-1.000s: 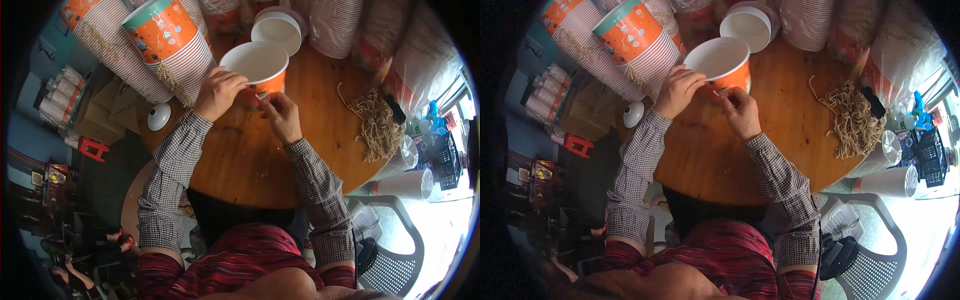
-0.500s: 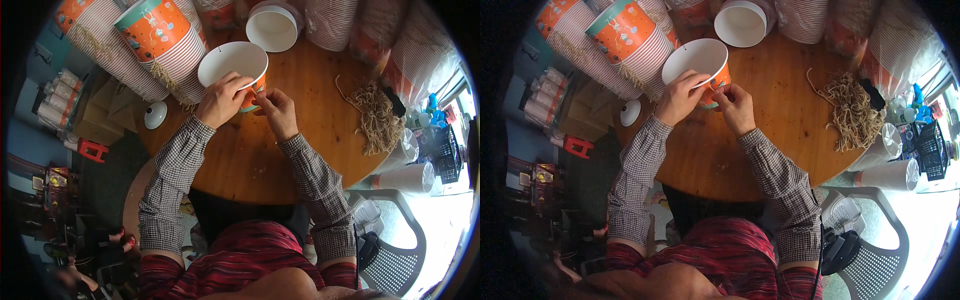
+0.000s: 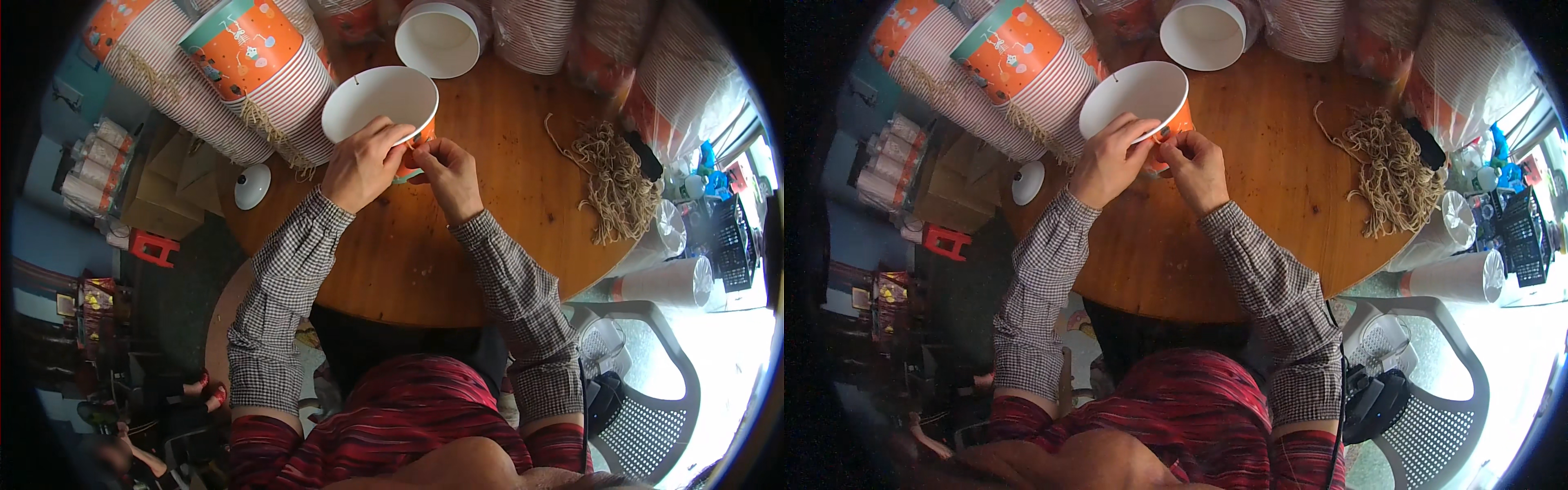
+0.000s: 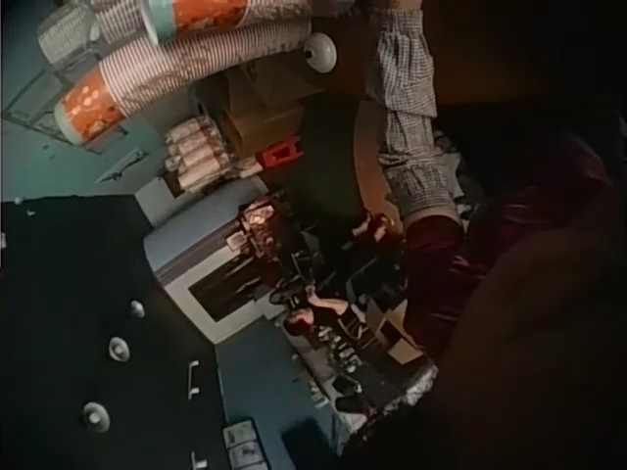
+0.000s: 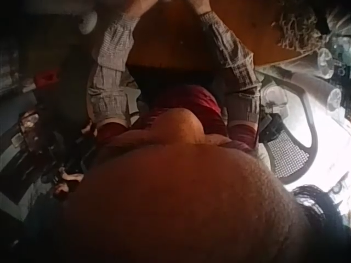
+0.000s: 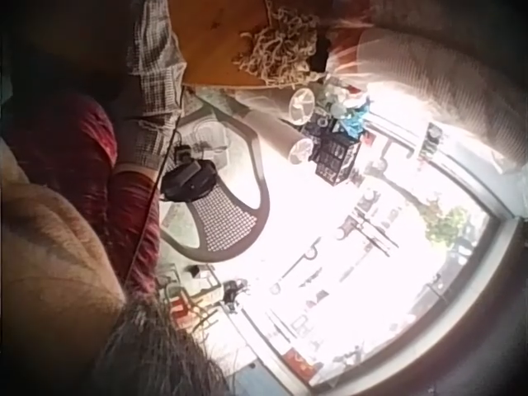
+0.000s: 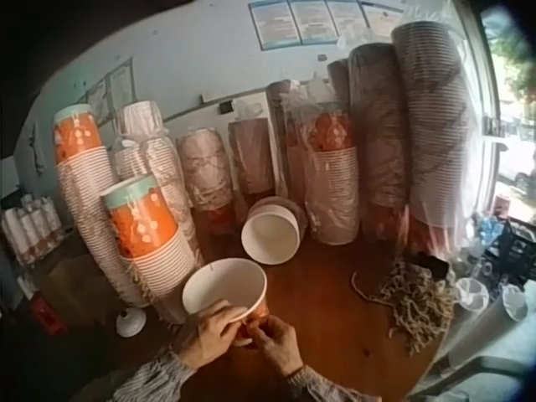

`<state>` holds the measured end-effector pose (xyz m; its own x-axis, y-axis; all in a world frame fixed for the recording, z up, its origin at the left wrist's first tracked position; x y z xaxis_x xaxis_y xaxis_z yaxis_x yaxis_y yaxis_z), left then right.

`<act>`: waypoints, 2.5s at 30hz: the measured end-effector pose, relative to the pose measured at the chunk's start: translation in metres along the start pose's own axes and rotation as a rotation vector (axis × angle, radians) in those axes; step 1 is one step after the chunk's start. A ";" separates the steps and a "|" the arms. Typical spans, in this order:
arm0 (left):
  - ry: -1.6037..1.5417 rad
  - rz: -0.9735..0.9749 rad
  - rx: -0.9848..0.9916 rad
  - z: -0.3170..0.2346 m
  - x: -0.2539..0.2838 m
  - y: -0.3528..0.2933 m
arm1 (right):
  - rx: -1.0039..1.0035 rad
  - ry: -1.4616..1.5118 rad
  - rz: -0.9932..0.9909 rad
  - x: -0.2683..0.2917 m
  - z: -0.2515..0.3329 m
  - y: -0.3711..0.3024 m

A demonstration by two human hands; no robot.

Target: Manually attaching string handles to printed paper buckets.

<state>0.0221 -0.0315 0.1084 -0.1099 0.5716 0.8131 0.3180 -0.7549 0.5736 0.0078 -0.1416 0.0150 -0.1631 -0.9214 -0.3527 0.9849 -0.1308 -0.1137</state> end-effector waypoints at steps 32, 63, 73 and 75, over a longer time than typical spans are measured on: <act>0.094 -0.001 -0.010 -0.007 0.000 -0.002 | 0.552 -0.629 -0.171 -0.007 0.037 -0.025; -0.386 -0.546 0.129 0.071 -0.054 -0.044 | 0.399 -0.812 -0.260 -0.018 -0.012 0.040; -0.849 -0.497 0.264 0.090 -0.079 -0.057 | 0.297 -0.690 -0.138 -0.023 -0.015 0.035; -0.874 -0.465 0.383 0.092 -0.078 -0.060 | 0.256 -0.744 -0.166 -0.027 -0.010 0.030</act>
<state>0.0979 -0.0014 0.0009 0.3697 0.9256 0.0809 0.7112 -0.3380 0.6164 0.0414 -0.1171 0.0115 -0.3155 -0.8730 0.3718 0.9488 -0.2841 0.1379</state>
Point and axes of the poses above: each hand's wrist, its own y-axis towards the middle knuckle, its own x-axis out of the back of the hand, z = x × y, the point moved 7 cm from there along y, towards the middle knuckle, and after that the axes turned 14 degrees about -x, right-handed, at the moved point
